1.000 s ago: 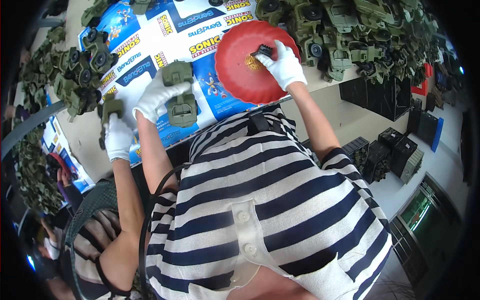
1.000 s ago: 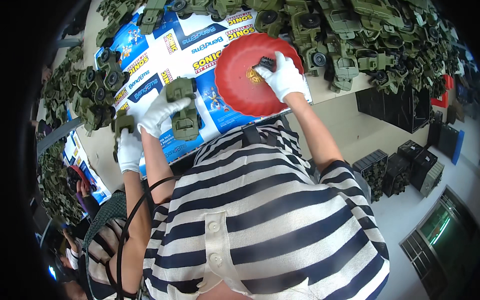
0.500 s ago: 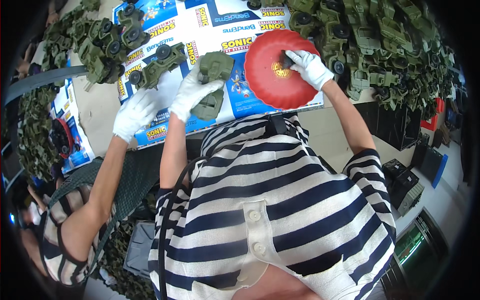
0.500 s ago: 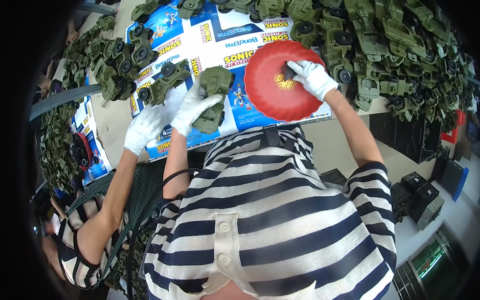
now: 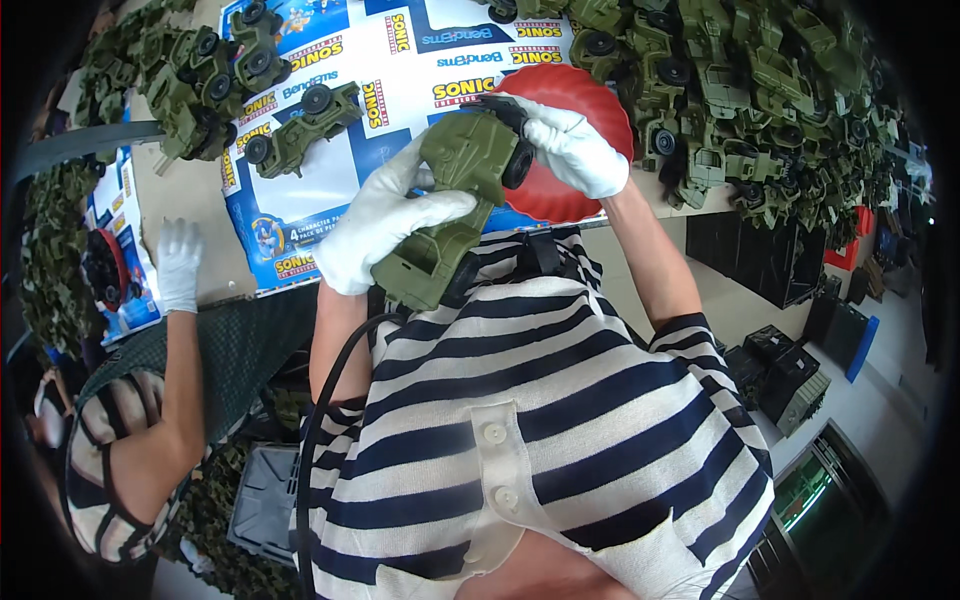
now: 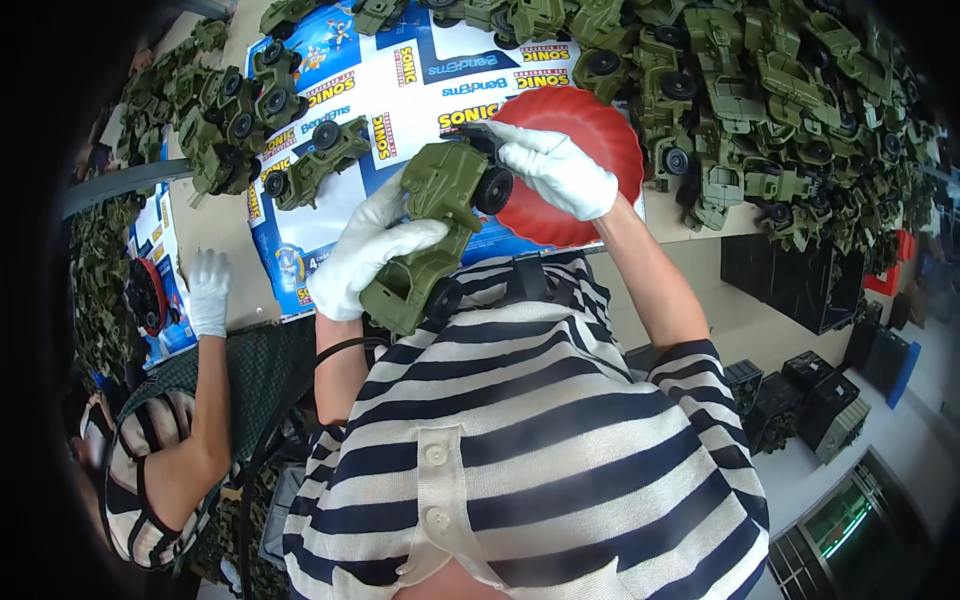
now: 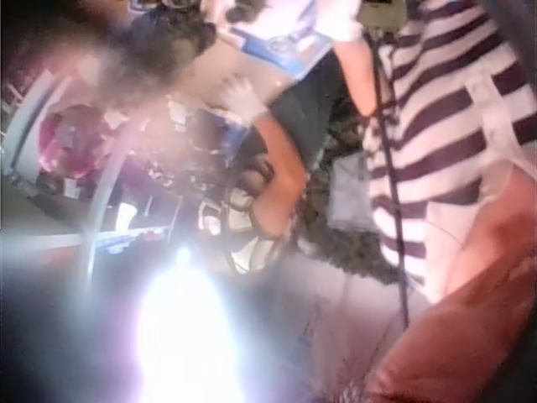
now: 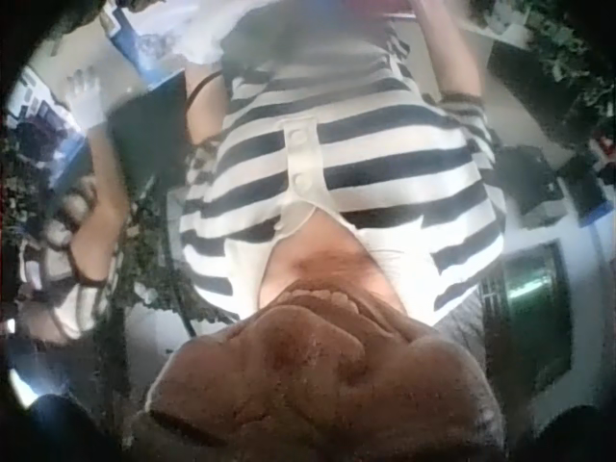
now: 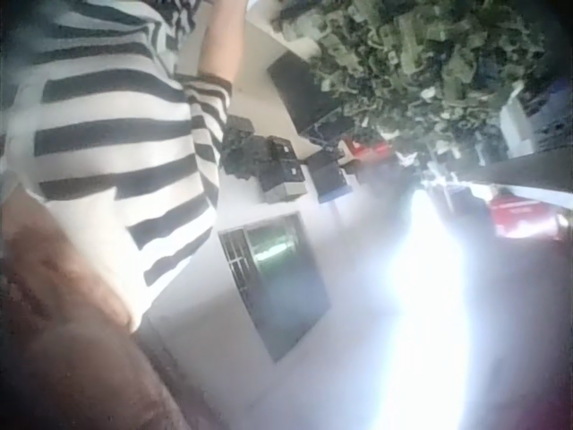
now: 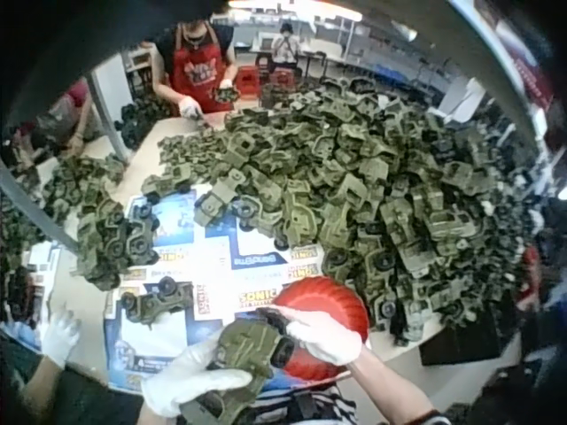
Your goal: The person assembles green toy tanks by hand, picking up tank bodies and black treads from a table and a red bowl. They attach the treads to the bodies and place the completed units on the table. Another person is visible working in the background.
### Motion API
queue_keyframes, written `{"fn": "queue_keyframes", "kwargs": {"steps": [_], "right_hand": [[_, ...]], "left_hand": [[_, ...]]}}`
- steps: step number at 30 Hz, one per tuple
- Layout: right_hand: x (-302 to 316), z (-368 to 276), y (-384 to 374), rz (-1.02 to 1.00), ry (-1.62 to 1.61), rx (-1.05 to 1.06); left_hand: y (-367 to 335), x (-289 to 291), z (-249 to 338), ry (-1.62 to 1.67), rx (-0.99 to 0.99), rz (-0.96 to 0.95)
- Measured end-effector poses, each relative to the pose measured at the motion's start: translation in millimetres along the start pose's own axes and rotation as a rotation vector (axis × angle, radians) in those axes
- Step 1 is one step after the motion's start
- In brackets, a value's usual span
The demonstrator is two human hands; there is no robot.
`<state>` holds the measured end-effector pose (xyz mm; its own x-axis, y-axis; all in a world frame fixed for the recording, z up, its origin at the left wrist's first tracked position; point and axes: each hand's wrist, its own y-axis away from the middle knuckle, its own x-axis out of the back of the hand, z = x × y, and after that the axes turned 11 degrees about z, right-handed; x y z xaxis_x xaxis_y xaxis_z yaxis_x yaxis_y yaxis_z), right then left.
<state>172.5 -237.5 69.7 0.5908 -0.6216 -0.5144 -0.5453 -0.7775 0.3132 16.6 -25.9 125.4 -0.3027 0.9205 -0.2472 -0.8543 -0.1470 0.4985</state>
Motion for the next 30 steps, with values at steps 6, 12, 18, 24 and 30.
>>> {"fn": "queue_keyframes", "kwargs": {"steps": [6, 12, 18, 24, 30], "right_hand": [[-1, -6, 2, -0.022, 0.145, 0.034], [12, -13, -5, -0.048, 0.484, 0.139], [-41, -6, -24, 0.361, 0.141, 0.131], [-53, 6, -18, 0.237, 0.349, 0.427], [-74, 16, 0, 0.383, 0.63, 0.667]], "left_hand": [[1, -1, 0, 0.035, 0.012, -0.023], [-2, -4, -3, 0.068, 0.034, -0.057], [-23, -50, -47, -0.038, -0.415, 0.263], [-40, -31, -52, 0.318, -0.583, 0.059], [-44, -34, -59, -0.036, -0.833, 0.324]]}}
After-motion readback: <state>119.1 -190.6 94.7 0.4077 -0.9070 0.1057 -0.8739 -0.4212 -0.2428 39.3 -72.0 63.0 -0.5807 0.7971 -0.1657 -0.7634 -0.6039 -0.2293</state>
